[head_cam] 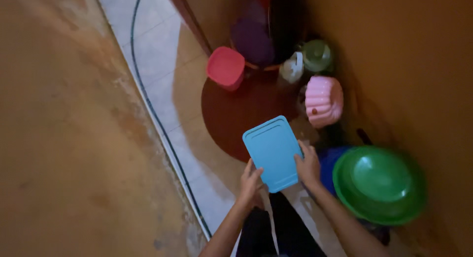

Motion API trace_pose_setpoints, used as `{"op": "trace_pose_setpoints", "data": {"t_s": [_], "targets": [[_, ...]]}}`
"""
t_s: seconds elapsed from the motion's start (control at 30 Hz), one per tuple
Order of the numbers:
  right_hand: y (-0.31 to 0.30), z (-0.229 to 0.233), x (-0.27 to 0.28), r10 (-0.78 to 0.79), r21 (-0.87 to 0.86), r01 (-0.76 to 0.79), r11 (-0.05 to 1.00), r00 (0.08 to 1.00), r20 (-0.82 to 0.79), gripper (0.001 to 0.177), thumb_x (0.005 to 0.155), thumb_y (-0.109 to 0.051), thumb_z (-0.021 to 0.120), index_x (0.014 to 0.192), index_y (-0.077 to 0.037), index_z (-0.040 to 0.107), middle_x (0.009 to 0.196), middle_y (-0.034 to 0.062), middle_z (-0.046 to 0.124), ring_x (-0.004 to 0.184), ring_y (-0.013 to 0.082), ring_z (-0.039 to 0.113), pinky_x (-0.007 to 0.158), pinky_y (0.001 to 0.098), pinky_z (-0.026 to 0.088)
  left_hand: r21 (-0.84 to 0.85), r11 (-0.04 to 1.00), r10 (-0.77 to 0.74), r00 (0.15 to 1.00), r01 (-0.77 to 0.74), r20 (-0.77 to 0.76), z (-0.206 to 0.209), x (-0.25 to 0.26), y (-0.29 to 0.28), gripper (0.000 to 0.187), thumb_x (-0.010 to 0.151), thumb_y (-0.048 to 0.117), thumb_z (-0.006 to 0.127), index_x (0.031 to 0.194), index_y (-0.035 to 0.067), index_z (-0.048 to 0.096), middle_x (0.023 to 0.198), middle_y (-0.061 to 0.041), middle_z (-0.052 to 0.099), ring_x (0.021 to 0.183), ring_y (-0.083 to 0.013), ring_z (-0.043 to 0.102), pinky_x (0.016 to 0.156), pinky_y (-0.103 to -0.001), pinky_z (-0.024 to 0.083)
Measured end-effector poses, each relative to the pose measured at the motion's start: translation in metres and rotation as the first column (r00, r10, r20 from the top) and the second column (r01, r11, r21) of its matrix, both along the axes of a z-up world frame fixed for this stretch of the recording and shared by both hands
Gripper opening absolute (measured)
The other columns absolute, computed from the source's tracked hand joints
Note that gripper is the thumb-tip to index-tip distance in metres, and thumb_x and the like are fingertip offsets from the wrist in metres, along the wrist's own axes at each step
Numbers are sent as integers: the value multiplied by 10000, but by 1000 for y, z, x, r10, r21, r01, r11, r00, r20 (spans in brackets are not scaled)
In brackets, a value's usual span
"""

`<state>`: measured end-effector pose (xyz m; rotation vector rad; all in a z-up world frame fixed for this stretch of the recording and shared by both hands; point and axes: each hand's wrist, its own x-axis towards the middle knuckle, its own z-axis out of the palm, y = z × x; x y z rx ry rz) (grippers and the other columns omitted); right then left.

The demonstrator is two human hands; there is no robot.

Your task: The person kneels on a tiled floor and organizes a collection of colorful plastic containers and lids. They stack the containers by size and color, then carry a pink container to a small round table and wipe the table surface with a cloth. The person returns to the floor to continue stacking the remaining containers.

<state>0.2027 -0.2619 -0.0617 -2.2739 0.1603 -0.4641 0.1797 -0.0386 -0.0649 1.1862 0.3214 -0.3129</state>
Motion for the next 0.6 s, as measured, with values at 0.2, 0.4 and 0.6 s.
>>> {"op": "trace_pose_setpoints", "data": {"t_s": [0.2,0.4,0.6], "targets": [[5,-69,122,-97,-83,95,992,995,-26,565,830,-58,662,1389,-73,586,1211,205,608,1129,411,593,955,497,465,-24,1000,-18,971,13,-238,-23,115,-16,762,914,349,595,1614,266,303,1512,-55,518,1314,-273,528,993,-464,477],[14,-118,220,-170,-145,141,979,963,-207,598,869,-161,642,1454,-104,533,1284,189,590,1175,407,576,947,575,457,-37,999,20,963,-31,-269,-80,210,-36,787,943,431,572,1634,275,227,1588,-37,416,1410,-278,425,1073,-563,447],[15,-153,274,-158,-269,106,957,971,-182,613,928,-199,643,1496,-48,472,1374,265,556,1169,450,572,970,532,475,-160,987,6,987,-31,-158,-128,257,-44,776,926,504,559,1606,242,290,1605,-91,404,1437,-324,412,1071,-603,421]]}}
